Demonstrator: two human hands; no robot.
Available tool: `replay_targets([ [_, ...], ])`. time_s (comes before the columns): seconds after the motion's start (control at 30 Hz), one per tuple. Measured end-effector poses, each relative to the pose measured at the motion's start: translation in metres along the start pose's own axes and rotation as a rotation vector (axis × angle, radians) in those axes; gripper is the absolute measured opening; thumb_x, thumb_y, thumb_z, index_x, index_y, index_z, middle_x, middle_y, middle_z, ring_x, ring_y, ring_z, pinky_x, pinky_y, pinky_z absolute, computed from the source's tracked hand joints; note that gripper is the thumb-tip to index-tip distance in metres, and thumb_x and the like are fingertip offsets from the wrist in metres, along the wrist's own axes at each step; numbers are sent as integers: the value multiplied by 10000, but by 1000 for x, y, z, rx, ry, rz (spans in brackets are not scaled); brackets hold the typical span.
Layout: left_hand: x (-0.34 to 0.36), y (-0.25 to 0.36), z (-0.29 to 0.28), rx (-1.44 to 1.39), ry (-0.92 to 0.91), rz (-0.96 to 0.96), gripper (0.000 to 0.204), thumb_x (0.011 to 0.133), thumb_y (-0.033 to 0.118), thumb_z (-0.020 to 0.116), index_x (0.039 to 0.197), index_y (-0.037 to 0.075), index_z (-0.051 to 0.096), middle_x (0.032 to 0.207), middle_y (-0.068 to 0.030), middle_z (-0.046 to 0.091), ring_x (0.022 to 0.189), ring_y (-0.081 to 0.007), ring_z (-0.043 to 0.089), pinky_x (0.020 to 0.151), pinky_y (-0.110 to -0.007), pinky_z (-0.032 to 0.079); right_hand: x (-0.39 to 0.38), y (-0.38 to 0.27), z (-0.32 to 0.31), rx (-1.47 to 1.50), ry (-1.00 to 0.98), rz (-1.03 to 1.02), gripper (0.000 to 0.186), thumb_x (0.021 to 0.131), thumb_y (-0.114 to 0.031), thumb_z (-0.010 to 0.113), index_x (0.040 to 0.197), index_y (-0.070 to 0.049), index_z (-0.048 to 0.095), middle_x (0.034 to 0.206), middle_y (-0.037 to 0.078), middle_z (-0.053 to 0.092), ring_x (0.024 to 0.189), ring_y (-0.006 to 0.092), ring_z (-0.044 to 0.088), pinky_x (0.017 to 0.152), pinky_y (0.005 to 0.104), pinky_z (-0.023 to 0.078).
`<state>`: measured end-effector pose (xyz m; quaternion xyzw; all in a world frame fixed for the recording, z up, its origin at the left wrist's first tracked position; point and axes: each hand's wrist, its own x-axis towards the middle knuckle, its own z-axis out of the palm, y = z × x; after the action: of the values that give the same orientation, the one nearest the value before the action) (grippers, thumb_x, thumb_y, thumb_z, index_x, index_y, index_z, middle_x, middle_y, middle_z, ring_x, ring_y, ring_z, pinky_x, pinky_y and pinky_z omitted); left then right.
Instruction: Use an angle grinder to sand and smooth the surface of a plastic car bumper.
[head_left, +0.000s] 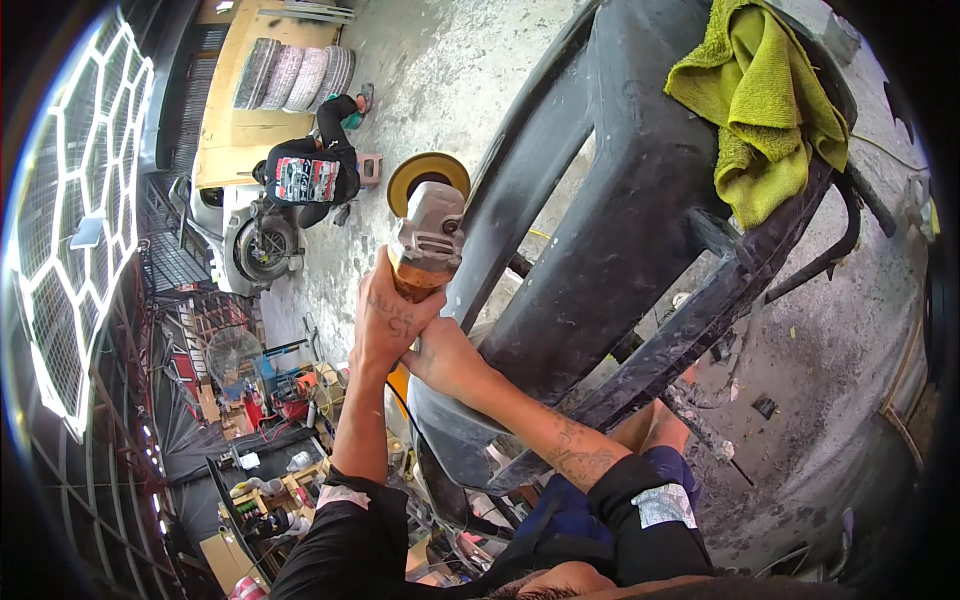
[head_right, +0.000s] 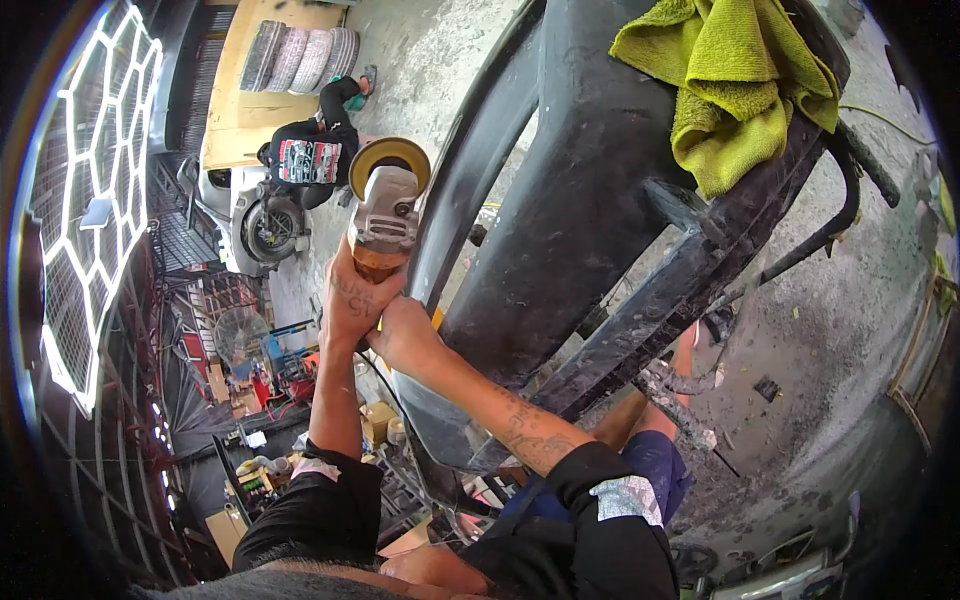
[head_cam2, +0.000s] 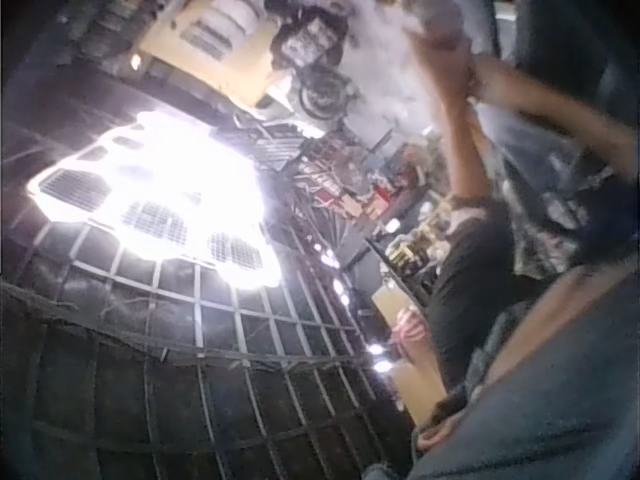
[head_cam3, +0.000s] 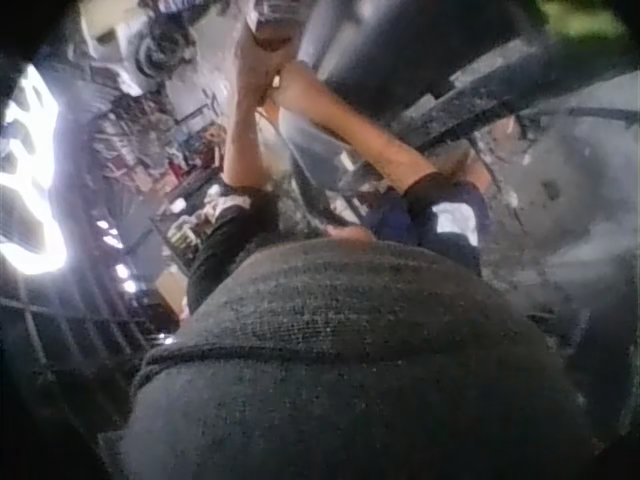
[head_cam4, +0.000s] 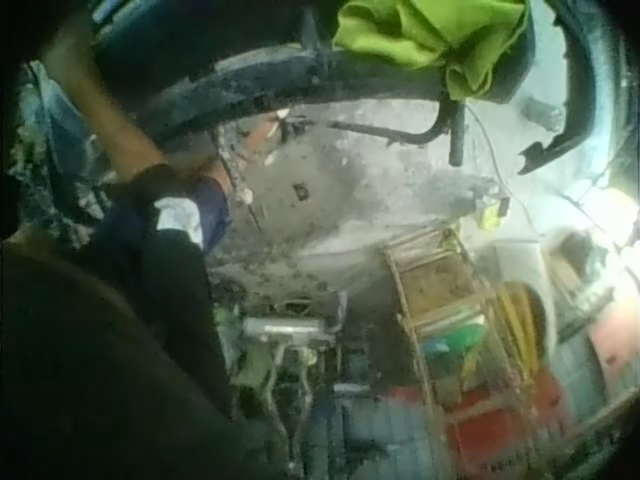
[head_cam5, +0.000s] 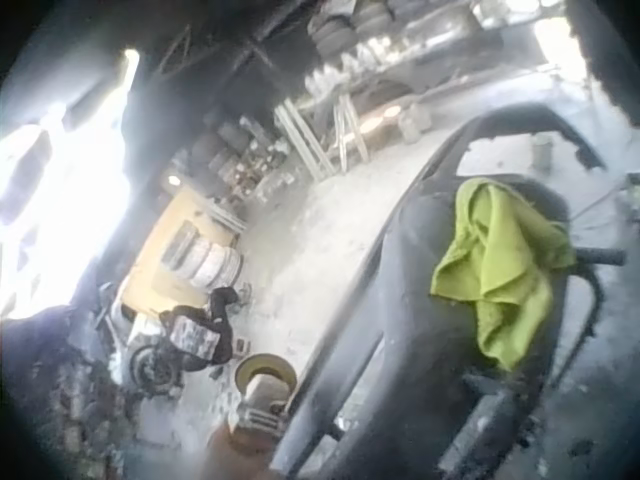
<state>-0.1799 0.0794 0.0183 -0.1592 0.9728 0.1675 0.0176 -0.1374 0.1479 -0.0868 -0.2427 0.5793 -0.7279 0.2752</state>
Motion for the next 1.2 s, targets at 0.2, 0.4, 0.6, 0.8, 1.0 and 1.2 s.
replay_targets([
  [0.2,-2,-5,-1,12,-5,-15,519,680,201,825,1048,-23,536,884,-261,700,872,-492,662,772,-498,525,0,1,0,-56,-20,-29,313,799,-239,781,964,8,681,862,272,677,850,455,661,741,517,529],
  [0.4,-1,1,-4,-29,-22,-5,491,698,188,811,1064,-13,554,895,-248,709,877,-472,679,773,-477,533,1,-6,-2,-89,-46,-11,293,819,-246,767,942,9,693,852,265,682,837,458,660,736,516,532],
  [0.6,0,3,-3,-45,-36,-13,486,702,192,813,1061,-11,558,882,-242,712,862,-465,686,766,-464,538,1,3,3,-53,-44,-4,285,824,-245,762,974,-8,706,879,269,687,850,457,662,742,511,536],
  [0.8,-4,-4,-4,3,-11,-5,493,700,208,821,1044,-15,548,875,-249,710,851,-467,685,755,-470,536,0,1,5,-79,-24,-12,283,825,-248,756,934,5,696,838,270,679,823,458,664,731,511,542],
  [1.0,-10,-10,-8,-1,-9,-27,517,689,217,829,1047,-16,538,869,-251,709,857,-474,679,746,-474,534,-3,-8,9,-184,-25,16,330,820,-299,759,819,23,682,776,268,669,787,458,667,712,516,545],
  [1.2,-10,-13,-7,8,-7,-19,516,688,225,831,1038,-16,538,877,-250,710,855,-474,677,749,-476,532,-3,-9,9,-156,-25,43,380,821,-336,770,815,35,686,782,277,673,799,458,672,722,519,544],
])
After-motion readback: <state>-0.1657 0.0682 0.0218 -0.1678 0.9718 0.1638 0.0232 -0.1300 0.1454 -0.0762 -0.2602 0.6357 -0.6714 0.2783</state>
